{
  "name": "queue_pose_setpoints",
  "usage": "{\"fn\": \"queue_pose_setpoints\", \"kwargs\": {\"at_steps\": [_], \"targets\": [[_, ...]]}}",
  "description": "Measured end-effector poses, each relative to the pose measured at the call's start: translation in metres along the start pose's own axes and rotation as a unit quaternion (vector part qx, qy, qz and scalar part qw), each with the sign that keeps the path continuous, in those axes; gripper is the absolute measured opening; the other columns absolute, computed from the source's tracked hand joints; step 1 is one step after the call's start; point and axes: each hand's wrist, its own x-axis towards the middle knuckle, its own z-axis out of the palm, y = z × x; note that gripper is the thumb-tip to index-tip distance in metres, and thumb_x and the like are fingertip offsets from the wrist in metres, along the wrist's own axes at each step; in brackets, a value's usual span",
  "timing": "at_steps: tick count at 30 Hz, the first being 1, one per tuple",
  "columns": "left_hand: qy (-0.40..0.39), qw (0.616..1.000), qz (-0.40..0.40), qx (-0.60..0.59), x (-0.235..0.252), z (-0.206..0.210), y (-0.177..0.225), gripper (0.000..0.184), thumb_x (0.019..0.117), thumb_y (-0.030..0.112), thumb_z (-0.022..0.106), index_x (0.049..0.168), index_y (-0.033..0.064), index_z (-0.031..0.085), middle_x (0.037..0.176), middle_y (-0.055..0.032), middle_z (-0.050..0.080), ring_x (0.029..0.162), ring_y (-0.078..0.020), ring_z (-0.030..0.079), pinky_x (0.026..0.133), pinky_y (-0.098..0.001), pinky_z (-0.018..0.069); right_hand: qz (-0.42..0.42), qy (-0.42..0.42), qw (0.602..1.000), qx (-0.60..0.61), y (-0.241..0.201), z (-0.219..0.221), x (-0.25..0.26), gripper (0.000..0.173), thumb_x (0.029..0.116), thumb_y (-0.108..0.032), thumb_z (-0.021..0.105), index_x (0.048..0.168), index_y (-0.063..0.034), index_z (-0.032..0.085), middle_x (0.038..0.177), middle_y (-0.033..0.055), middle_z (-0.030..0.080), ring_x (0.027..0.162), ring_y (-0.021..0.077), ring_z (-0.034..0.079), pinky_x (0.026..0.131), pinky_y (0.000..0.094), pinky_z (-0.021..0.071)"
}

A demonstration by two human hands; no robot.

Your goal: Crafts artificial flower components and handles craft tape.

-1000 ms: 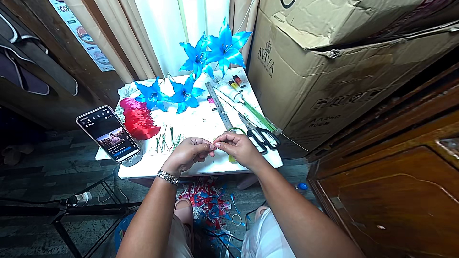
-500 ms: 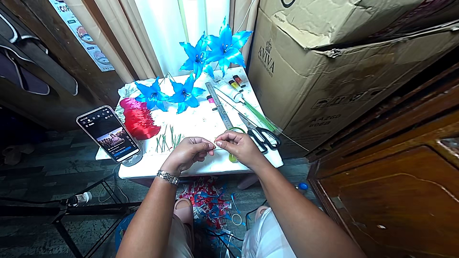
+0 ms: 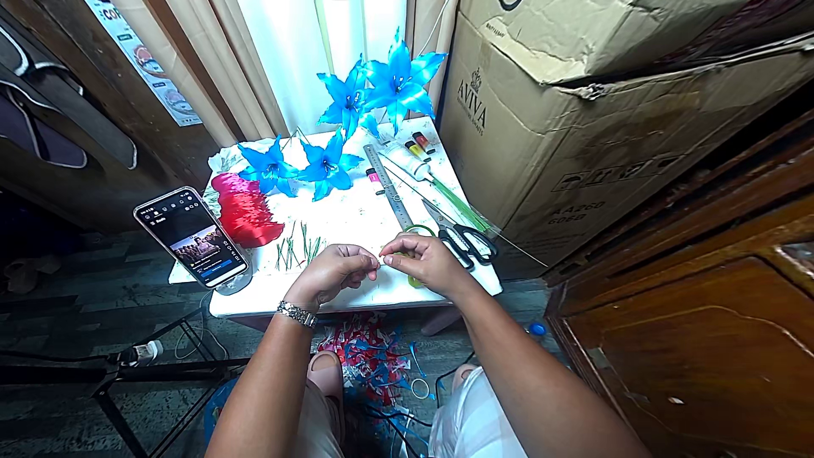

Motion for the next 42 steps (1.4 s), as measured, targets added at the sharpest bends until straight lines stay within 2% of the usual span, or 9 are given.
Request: {"fn": "queue_pose_setpoints", "kwargs": {"at_steps": [7,20,33,42], "targets": [[-0.011,1.000,-0.005,0.014,0.0021,-0.0014,-0.0019,0.022,0.1007,0.003,0.055,0.083,0.0047,0.068,0.069,0.0014,0.064,0.051,0.0009,0.049,0.049,-0.0138,0.0412,0.011,0.002,1.000,0.009,-0.0001,0.0027,-0.0002,0.008,0.0947,-0.005,0.066,0.090,-0.0047,0.073,0.082,-0.0013,0.063,0.065,0.0015,0.053,0.057,0.0159,0.0445],[-0.013,1.000,0.006,0.025,0.0013,-0.0011,-0.0018,0.021,0.1009,0.005,0.055,0.084,0.0056,0.068,0.068,0.0022,0.063,0.050,0.0015,0.047,0.048,-0.0135,0.0392,0.008,0.021,1.000,0.011,0.0014,0.0056,0.0002,0.009,0.0960,-0.004,0.064,0.091,-0.0045,0.071,0.080,-0.0026,0.062,0.059,0.0000,0.047,0.053,0.0152,0.0396],[-0.006,1.000,0.002,0.014,0.0012,-0.0007,-0.0008,0.021,0.1020,0.005,0.055,0.088,0.0032,0.071,0.070,0.0011,0.066,0.050,0.0013,0.047,0.049,-0.0138,0.0406,-0.001,0.024,0.999,0.021,0.0033,0.0047,-0.0004,0.007,0.0971,-0.005,0.065,0.094,-0.0052,0.071,0.085,-0.0022,0.064,0.060,0.0004,0.049,0.055,0.0148,0.0416],[-0.008,1.000,0.009,0.008,0.0019,-0.0014,-0.0016,0.019,0.1017,0.006,0.056,0.087,0.0048,0.068,0.069,0.0016,0.064,0.051,0.0004,0.048,0.050,-0.0146,0.0414,0.008,0.038,0.999,0.019,0.0005,0.0041,-0.0017,0.008,0.0961,-0.004,0.064,0.094,-0.0057,0.071,0.083,-0.0023,0.063,0.058,0.0009,0.046,0.052,0.0153,0.0386]]}}
